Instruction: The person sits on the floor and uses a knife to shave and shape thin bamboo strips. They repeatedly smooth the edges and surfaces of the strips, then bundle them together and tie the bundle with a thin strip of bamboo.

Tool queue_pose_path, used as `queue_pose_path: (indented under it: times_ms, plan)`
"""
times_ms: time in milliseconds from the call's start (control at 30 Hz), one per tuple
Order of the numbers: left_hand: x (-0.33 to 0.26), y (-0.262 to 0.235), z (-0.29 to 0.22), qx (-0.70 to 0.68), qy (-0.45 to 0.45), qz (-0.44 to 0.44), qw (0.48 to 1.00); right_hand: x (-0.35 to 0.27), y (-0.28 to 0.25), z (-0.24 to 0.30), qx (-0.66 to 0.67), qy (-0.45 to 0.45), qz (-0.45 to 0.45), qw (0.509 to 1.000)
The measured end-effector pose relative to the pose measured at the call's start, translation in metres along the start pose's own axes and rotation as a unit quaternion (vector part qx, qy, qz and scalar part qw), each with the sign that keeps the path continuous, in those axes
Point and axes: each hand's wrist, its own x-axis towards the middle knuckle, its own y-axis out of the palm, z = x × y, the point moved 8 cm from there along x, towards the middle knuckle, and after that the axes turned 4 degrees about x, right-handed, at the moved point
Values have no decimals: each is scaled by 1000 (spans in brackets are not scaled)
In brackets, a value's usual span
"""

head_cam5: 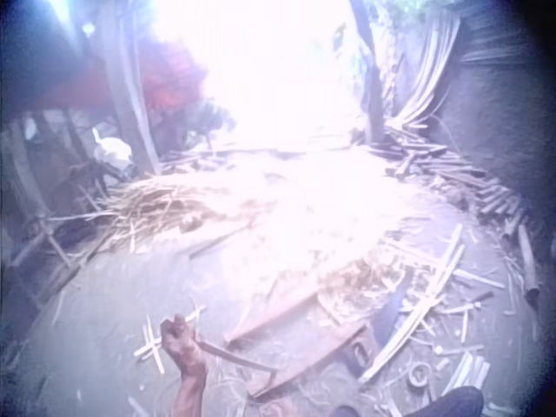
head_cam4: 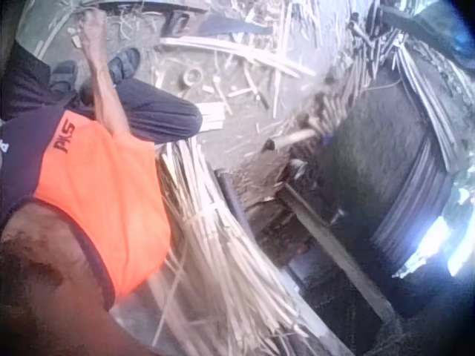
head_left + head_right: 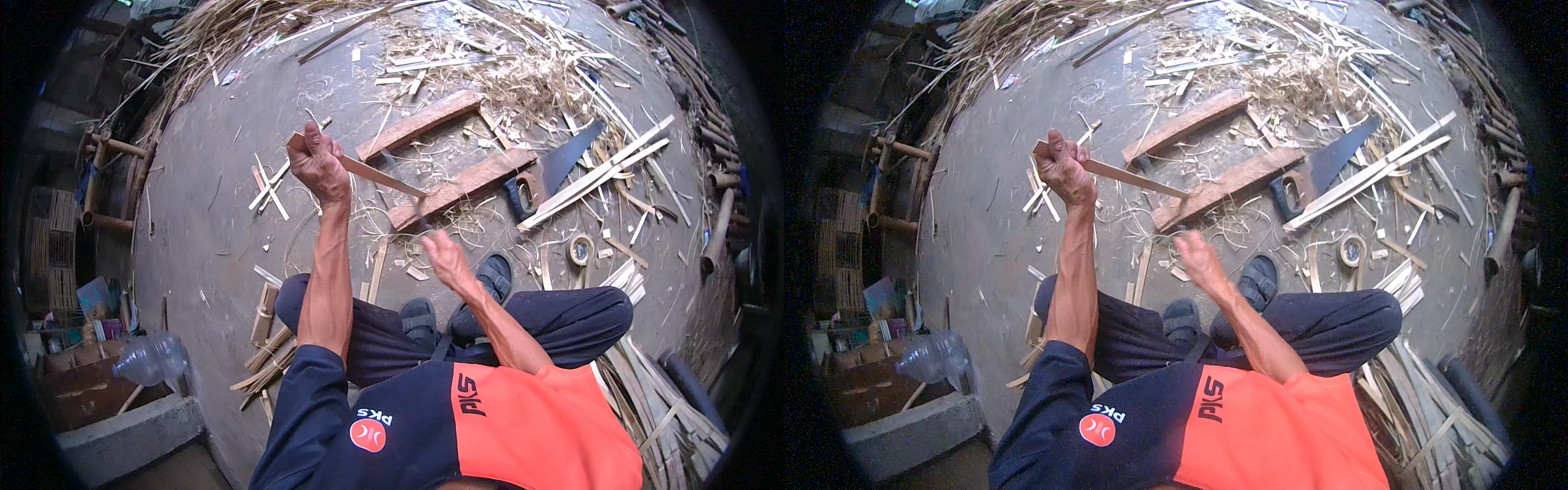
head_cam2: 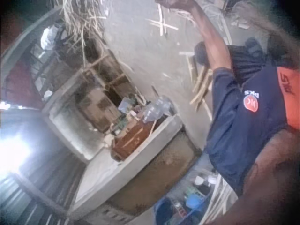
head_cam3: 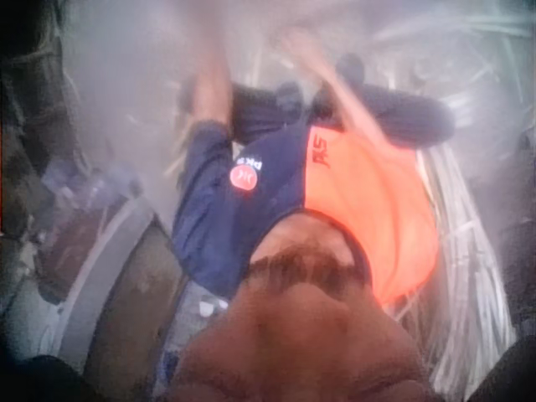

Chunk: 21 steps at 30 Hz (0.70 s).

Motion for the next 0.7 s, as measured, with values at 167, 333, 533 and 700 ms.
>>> queue_pose_path:
  times_ms: [167, 333, 533, 700]
  plan:
    - [12, -10, 11, 3, -16, -11, 1000, 9, -6, -21, -54, 16, 2, 998]
    - [12, -8, 11, -4, -24, -15, 1000, 9, -15, -65, -107, 102, 11, 989]
    - [18, -18, 10, 1, -17, -34, 999, 4, -18, -104, -156, 64, 1, 986]
    - [7, -35, -1, 26, 11, -84, 996, -4, -31, -113, -203, 28, -20, 979]
